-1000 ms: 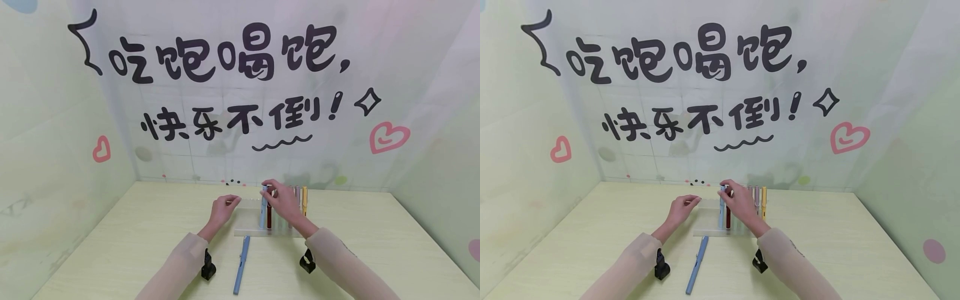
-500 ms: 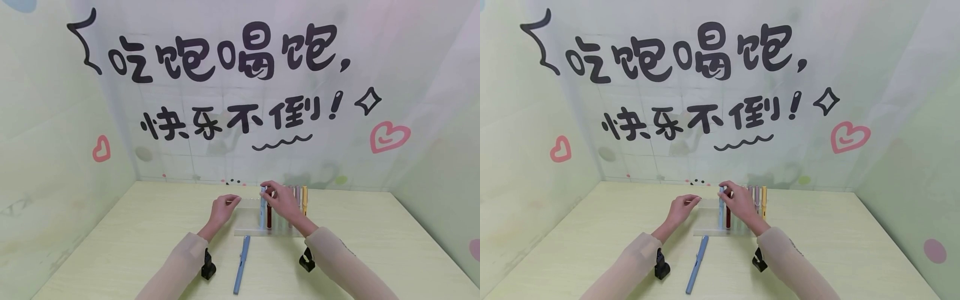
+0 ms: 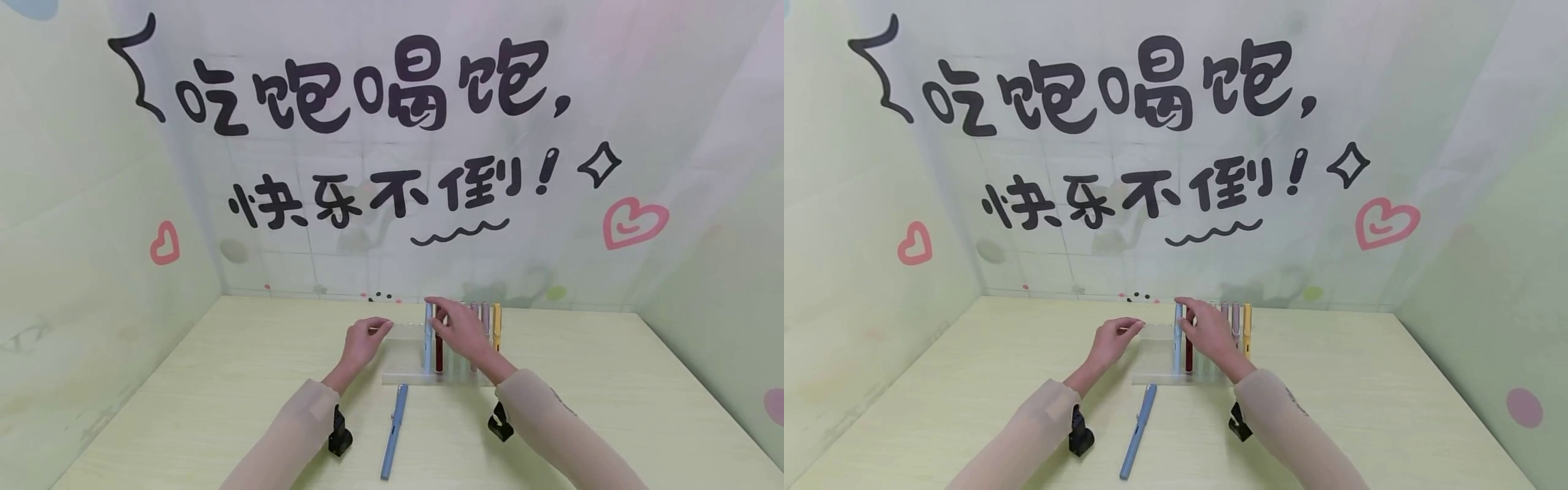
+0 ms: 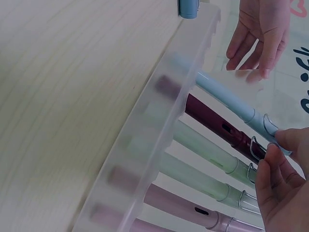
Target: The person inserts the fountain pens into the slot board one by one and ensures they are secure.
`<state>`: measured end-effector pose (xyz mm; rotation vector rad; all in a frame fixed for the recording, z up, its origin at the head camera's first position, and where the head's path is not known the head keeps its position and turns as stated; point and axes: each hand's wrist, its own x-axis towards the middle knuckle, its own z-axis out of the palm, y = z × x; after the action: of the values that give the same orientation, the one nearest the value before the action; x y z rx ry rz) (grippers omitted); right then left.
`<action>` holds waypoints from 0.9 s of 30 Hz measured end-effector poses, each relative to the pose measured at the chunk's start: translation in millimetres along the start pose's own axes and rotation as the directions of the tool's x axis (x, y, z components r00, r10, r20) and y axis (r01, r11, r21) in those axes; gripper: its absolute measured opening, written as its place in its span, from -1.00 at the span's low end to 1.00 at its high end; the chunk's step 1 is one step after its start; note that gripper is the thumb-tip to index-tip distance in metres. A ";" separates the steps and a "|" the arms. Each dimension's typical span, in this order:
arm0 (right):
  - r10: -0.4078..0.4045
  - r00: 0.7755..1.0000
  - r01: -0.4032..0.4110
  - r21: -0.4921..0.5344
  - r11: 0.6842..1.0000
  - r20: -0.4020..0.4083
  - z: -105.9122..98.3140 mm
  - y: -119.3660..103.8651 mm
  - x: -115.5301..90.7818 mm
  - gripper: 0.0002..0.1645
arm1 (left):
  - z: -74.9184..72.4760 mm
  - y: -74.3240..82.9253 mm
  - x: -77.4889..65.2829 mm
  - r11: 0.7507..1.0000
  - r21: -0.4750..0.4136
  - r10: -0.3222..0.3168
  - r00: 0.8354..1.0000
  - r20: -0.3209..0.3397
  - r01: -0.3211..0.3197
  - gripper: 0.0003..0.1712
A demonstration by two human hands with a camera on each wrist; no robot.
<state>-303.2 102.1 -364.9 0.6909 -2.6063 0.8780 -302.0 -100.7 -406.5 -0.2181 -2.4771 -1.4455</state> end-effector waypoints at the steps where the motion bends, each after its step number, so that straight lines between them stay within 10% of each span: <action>1: 0.011 1.000 -0.011 -0.004 1.000 0.006 -0.3 -0.6 0.2 -0.53 | 0.0 -0.1 0.0 1.000 0.001 0.001 1.000 0.000 -0.001 -0.74; 27: 0.125 0.990 -0.128 0.046 0.991 0.067 3.7 0.7 6.7 -0.50 | 0.6 -1.9 -0.1 1.000 -0.003 0.004 1.000 0.000 -0.004 -0.72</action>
<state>-309.6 97.9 -365.2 0.5808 -2.7180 0.9763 -302.5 -101.1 -408.4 -0.2231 -2.4729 -1.4484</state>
